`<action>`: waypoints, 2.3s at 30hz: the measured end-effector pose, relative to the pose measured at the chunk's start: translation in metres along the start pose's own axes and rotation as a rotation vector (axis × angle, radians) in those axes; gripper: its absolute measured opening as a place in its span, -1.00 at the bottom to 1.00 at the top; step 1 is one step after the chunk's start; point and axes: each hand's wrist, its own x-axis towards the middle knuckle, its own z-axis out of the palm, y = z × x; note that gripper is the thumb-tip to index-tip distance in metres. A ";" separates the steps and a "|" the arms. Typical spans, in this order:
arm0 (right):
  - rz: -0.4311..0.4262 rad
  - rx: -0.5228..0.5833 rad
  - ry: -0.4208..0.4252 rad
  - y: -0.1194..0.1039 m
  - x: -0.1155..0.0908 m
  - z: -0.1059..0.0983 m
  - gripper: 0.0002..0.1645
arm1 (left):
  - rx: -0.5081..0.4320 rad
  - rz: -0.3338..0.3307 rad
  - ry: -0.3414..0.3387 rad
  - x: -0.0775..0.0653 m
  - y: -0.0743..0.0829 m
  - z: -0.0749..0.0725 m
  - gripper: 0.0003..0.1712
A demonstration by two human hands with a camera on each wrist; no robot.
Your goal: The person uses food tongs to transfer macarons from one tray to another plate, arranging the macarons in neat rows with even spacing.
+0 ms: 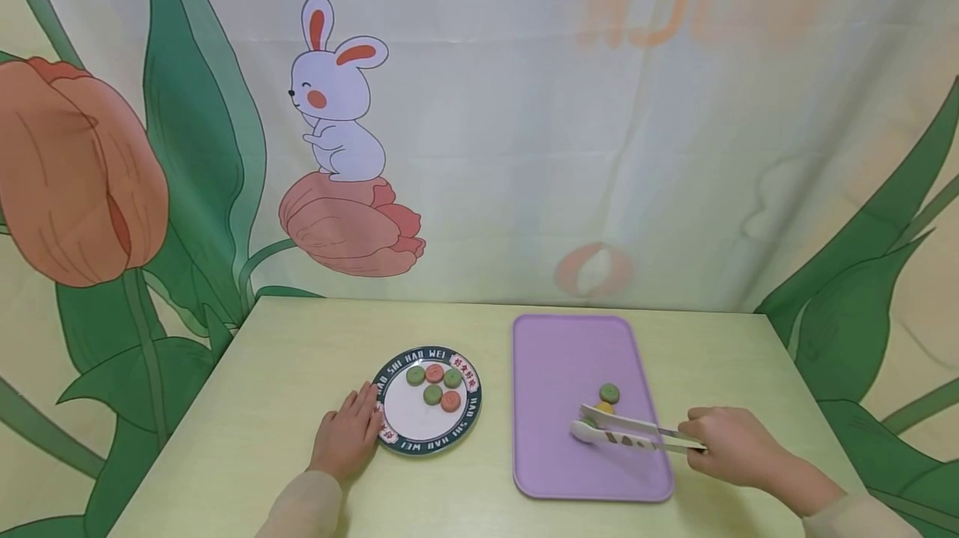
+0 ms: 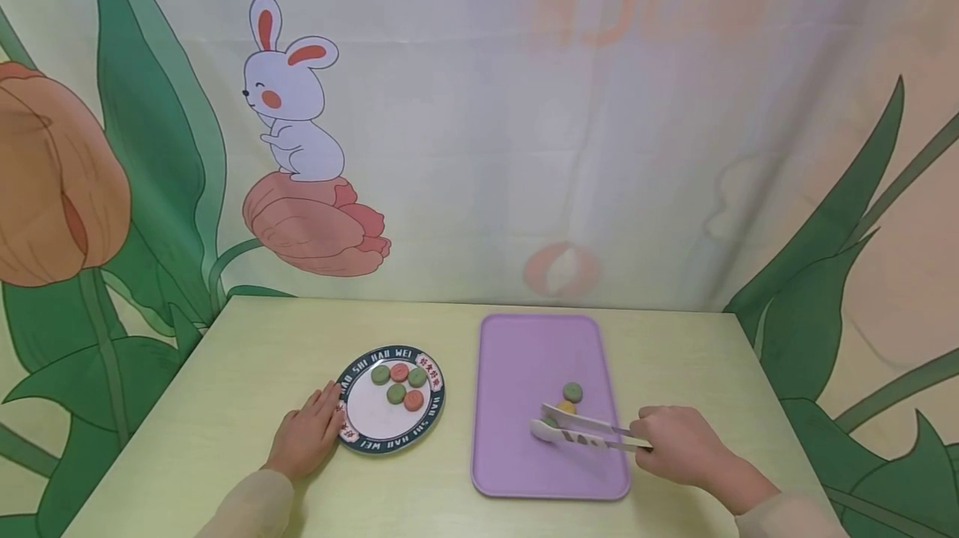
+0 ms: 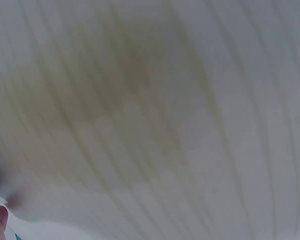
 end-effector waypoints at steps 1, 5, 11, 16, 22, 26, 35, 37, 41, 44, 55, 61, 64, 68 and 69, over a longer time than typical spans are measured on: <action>-0.001 0.000 0.002 0.000 0.000 0.000 -0.79 | 0.006 -0.003 -0.007 0.000 0.000 0.000 -0.41; -0.005 0.001 0.012 -0.002 0.000 -0.001 -0.78 | 0.011 0.001 -0.010 0.001 -0.001 0.000 -0.41; -0.012 -0.004 0.025 -0.003 0.001 -0.002 -0.81 | 0.008 0.000 -0.014 0.001 -0.002 0.003 -0.40; -0.013 0.005 0.029 -0.004 0.004 -0.005 -0.81 | 0.004 -0.006 -0.025 0.000 -0.001 0.002 -0.39; -0.014 0.005 0.019 -0.003 0.006 -0.007 -0.84 | 0.005 -0.003 -0.020 0.000 -0.002 0.002 -0.39; -0.015 0.004 0.019 -0.003 0.007 -0.010 -0.86 | -0.002 -0.008 -0.023 0.000 -0.002 0.002 -0.39; -0.024 -0.008 0.031 -0.003 0.013 -0.015 -0.86 | -0.001 -0.011 -0.022 0.000 -0.001 0.002 -0.39; -0.025 -0.011 0.035 -0.004 0.014 -0.016 -0.87 | 0.001 -0.010 -0.020 0.000 -0.002 0.003 -0.39; -0.033 -0.016 0.053 -0.005 0.017 -0.017 -0.86 | 0.003 -0.005 -0.012 0.001 -0.003 0.005 -0.39; -0.040 -0.016 0.068 -0.005 0.021 -0.019 -0.85 | 0.006 -0.002 -0.007 0.001 -0.003 0.004 -0.39; -0.061 -0.011 0.092 -0.011 0.033 -0.024 -0.79 | 0.007 -0.001 -0.026 0.002 -0.002 0.002 -0.39; -0.068 -0.010 0.113 -0.014 0.038 -0.025 -0.76 | 0.013 -0.006 -0.030 0.002 -0.003 0.004 -0.38; -0.073 -0.006 0.115 -0.016 0.042 -0.026 -0.76 | 0.013 -0.006 -0.030 0.003 -0.004 0.006 -0.38; -0.088 -0.013 0.123 -0.019 0.046 -0.026 -0.81 | 0.015 -0.004 -0.025 0.003 -0.005 0.007 -0.38; -0.090 -0.013 0.123 -0.020 0.047 -0.026 -0.82 | 0.016 -0.004 -0.024 0.002 -0.005 0.007 -0.39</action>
